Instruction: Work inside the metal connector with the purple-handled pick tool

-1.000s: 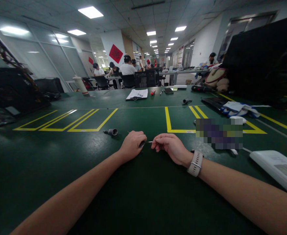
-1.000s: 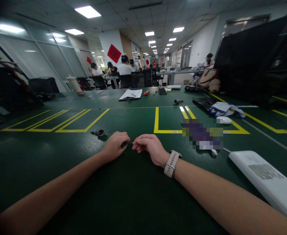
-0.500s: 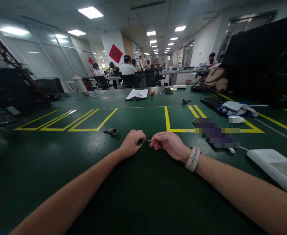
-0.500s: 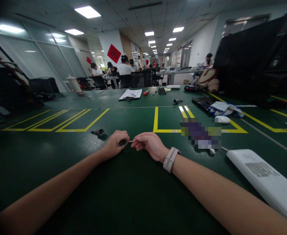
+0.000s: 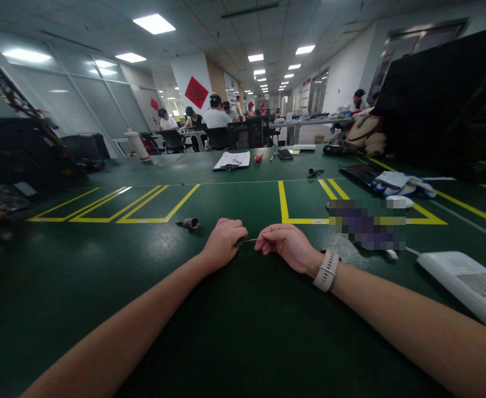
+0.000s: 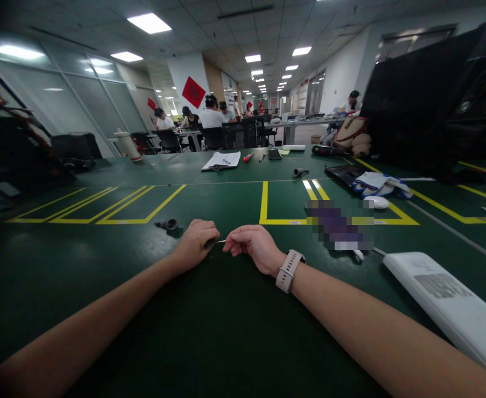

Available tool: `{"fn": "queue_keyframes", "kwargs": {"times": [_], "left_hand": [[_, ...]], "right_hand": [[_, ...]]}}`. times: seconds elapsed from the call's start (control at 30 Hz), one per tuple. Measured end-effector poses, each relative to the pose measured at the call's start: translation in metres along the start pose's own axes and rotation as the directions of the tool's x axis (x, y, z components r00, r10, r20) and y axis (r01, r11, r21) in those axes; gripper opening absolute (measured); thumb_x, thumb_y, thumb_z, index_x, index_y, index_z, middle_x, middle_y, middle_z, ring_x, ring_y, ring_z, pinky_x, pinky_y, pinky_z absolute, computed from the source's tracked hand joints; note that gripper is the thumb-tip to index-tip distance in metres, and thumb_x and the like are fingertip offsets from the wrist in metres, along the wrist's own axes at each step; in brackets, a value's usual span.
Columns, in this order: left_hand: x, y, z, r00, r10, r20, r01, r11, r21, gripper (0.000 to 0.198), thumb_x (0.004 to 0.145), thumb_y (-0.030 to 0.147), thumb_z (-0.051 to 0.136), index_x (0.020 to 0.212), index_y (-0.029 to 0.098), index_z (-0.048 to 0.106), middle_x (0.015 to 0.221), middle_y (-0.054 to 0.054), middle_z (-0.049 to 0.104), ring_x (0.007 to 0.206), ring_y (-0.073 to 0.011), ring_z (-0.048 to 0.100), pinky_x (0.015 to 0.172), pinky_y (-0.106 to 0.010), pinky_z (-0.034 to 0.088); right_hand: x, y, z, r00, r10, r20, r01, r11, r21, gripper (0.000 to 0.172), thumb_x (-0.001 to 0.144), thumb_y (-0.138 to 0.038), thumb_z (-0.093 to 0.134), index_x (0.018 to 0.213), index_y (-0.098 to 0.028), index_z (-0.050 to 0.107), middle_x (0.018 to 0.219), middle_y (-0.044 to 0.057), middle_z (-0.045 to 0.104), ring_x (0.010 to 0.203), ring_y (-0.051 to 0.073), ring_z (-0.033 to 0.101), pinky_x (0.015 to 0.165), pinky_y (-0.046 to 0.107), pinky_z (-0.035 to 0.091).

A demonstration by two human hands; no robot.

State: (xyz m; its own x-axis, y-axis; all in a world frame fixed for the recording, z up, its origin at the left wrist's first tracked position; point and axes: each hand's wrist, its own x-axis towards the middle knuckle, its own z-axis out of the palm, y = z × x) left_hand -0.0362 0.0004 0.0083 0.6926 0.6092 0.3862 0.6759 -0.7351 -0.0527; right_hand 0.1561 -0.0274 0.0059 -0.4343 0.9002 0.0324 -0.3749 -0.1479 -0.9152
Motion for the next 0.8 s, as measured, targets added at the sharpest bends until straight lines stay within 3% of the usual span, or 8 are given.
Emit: {"fn": "queue_keyframes", "kwargs": {"times": [0.17,0.27,0.43,0.53,0.67,0.8], "left_hand": [[0.001,0.002,-0.004,0.999,-0.031,0.028,0.029,0.997,0.076,0.016,0.078,0.010,0.043,0.066,0.016,0.051,0.067,-0.002,0.051,0.067,-0.0167,0.047,0.065,-0.031,0.032],[0.000,0.000,-0.006,0.993,-0.114,0.031,0.113,0.992,0.048,0.014,0.075,0.008,0.043,0.067,0.016,0.051,0.068,-0.002,0.052,0.066,-0.0168,0.048,0.063,-0.031,0.033],[-0.001,-0.008,-0.010,0.938,-0.348,-0.012,0.340,0.923,-0.180,0.003,0.070,0.014,0.051,0.072,0.016,0.050,0.072,-0.001,0.055,0.067,-0.0155,0.051,0.061,-0.028,0.039],[-0.001,-0.011,-0.013,0.906,-0.413,0.091,0.420,0.855,-0.302,0.010,0.067,0.019,0.055,0.075,0.017,0.051,0.073,0.001,0.054,0.067,-0.0149,0.052,0.061,-0.027,0.040],[0.000,-0.003,-0.013,0.895,-0.395,0.207,0.444,0.831,-0.335,0.016,0.074,0.031,0.052,0.078,0.016,0.053,0.077,-0.001,0.055,0.072,-0.0166,0.053,0.064,-0.029,0.041],[-0.002,0.017,-0.013,0.952,-0.227,0.206,0.269,0.941,-0.207,0.030,0.080,0.045,0.050,0.084,0.017,0.058,0.085,-0.005,0.055,0.079,-0.0192,0.051,0.070,-0.033,0.040]], "right_hand": [[-0.001,0.002,0.001,0.999,-0.040,-0.016,0.040,0.999,-0.024,0.014,0.066,-0.015,0.054,0.060,-0.012,0.066,0.060,0.005,0.065,0.055,0.013,0.054,0.056,0.028,0.039],[-0.003,0.003,0.000,0.994,-0.098,-0.055,0.096,0.995,-0.035,0.014,0.065,-0.015,0.053,0.057,-0.014,0.065,0.056,0.004,0.063,0.052,0.013,0.052,0.053,0.027,0.037],[-0.002,0.006,-0.003,0.952,-0.212,-0.220,0.206,0.977,-0.051,0.015,0.066,-0.017,0.052,0.054,-0.017,0.061,0.053,0.001,0.057,0.052,0.013,0.048,0.051,0.027,0.035],[0.000,0.008,-0.004,0.926,-0.232,-0.297,0.219,0.973,-0.076,0.014,0.068,-0.018,0.054,0.056,-0.017,0.061,0.055,0.000,0.057,0.055,0.013,0.048,0.052,0.026,0.035],[0.002,0.009,-0.003,0.923,-0.220,-0.314,0.202,0.975,-0.090,0.012,0.068,-0.019,0.055,0.058,-0.017,0.062,0.056,0.001,0.058,0.055,0.013,0.049,0.053,0.026,0.036],[0.002,0.009,-0.002,0.912,-0.223,-0.344,0.208,0.975,-0.082,0.011,0.067,-0.021,0.057,0.058,-0.017,0.062,0.056,0.000,0.059,0.054,0.013,0.049,0.052,0.027,0.036]]}}
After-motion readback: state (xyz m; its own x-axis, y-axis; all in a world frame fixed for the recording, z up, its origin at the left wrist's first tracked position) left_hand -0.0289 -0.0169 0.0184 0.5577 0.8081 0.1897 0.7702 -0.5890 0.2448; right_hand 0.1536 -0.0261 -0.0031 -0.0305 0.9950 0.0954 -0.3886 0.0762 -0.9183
